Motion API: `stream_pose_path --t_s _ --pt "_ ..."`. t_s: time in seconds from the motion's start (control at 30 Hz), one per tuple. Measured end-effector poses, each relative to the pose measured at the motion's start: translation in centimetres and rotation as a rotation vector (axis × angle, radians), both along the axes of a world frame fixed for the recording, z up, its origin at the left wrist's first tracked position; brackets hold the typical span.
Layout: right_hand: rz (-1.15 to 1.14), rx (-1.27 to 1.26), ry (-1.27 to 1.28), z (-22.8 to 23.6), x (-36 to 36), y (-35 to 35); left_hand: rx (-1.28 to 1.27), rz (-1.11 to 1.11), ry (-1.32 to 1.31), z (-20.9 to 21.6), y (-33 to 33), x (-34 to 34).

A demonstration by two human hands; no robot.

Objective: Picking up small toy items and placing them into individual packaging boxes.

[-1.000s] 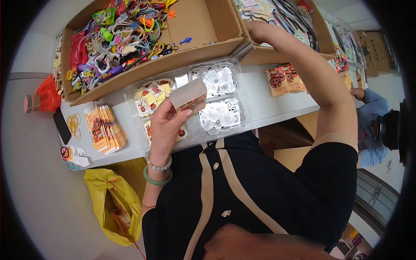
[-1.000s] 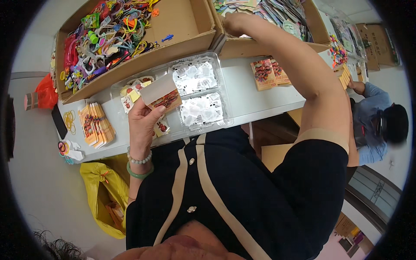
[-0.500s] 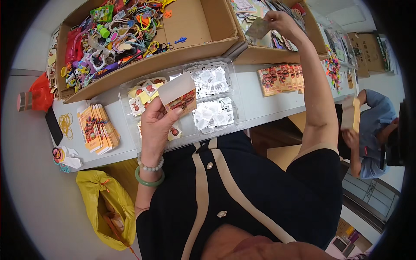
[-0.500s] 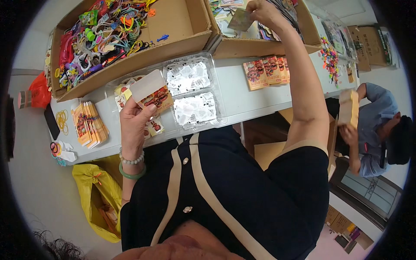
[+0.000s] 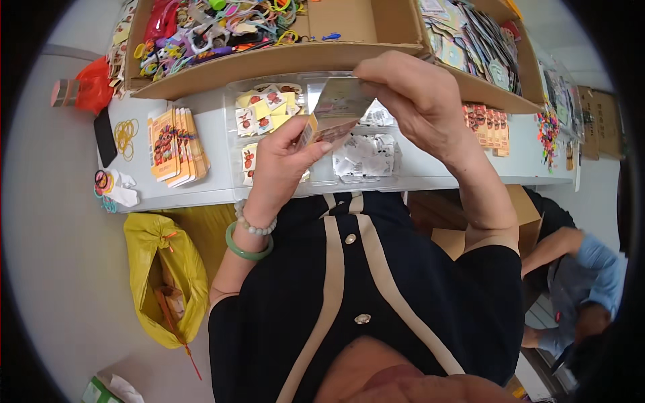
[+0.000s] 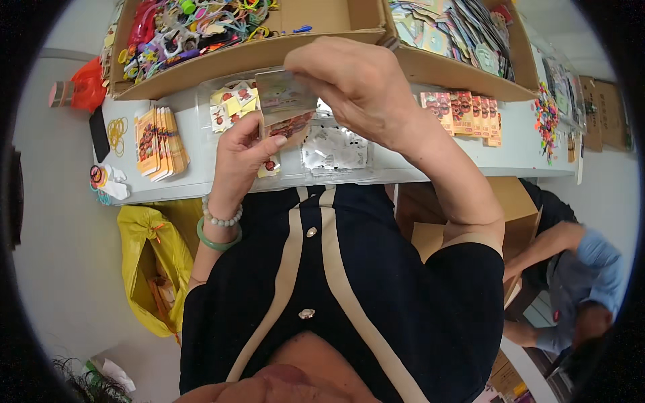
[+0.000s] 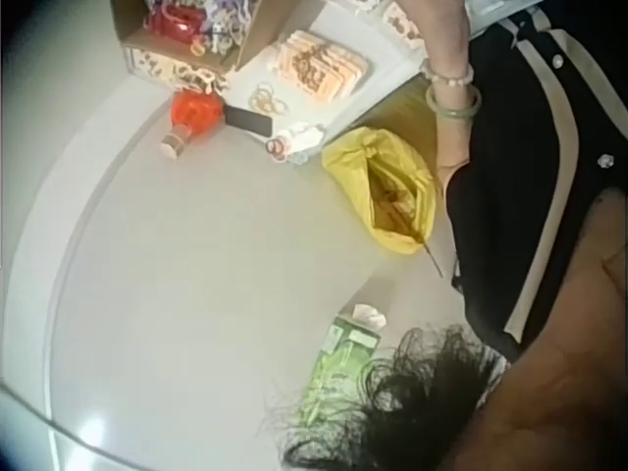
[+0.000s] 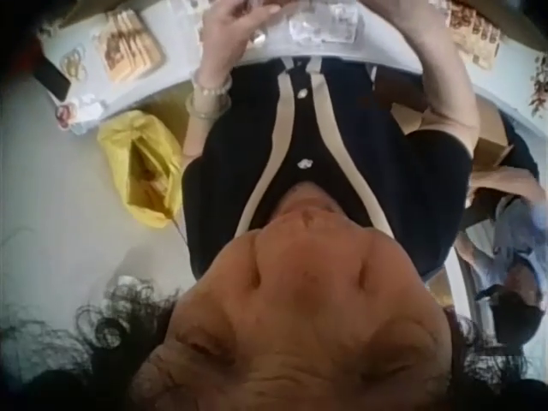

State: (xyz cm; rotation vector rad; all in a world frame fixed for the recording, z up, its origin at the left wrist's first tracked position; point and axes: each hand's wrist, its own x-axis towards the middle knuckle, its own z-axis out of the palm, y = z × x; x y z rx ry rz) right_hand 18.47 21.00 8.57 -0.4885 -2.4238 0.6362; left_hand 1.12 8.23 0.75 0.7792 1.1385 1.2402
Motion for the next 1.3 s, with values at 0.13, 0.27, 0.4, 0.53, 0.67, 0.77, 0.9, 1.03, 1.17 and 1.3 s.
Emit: stream_pose_path --t_s 0.13,0.27,0.4,0.53,0.67,0.77,0.9,1.03,1.17,1.3 --pt "-0.010 -0.058 0.042 0.1 -0.6 -0.7 -0.009 -0.044 -0.009 -0.3 -0.2 -1.0" --pt "0.068 0.051 -0.245 -1.3 -1.4 -1.0 0.010 -0.068 -0.037 -0.8 -0.2 -1.3" --pt "0.044 0.034 -0.177 -0.7 -2.5 -1.6 -0.103 -0.007 -0.104 -1.4 -0.2 -1.9" --pt "-0.094 0.098 -0.204 -0.2 -3.5 3.5 0.009 0.068 -0.065 -1.5 -0.4 -2.4" --pt "-0.197 0.123 -0.671 -1.3 -8.7 10.3 0.046 0.071 -0.124 -2.1 -0.2 -2.1" --pt "-0.078 -0.071 -1.085 -4.6 -13.2 12.7 -0.006 0.037 -0.080 -2.1 0.0 -2.2" --pt "0.125 -0.007 -0.969 -10.7 -14.7 14.1 -0.054 0.035 -0.097 -2.2 0.1 -2.2" --pt "0.090 -0.014 -0.926 -9.7 -13.8 14.6 -0.040 0.045 -0.171 -2.3 0.1 -2.4" --pt "-0.130 -0.622 -0.906 -6.4 -10.9 16.3 -0.068 0.027 -0.146 -2.5 0.0 -2.5" --pt "-0.227 -0.849 -0.553 -4.5 -8.6 15.3 -0.047 0.010 -0.141 -2.7 -0.1 -2.5"
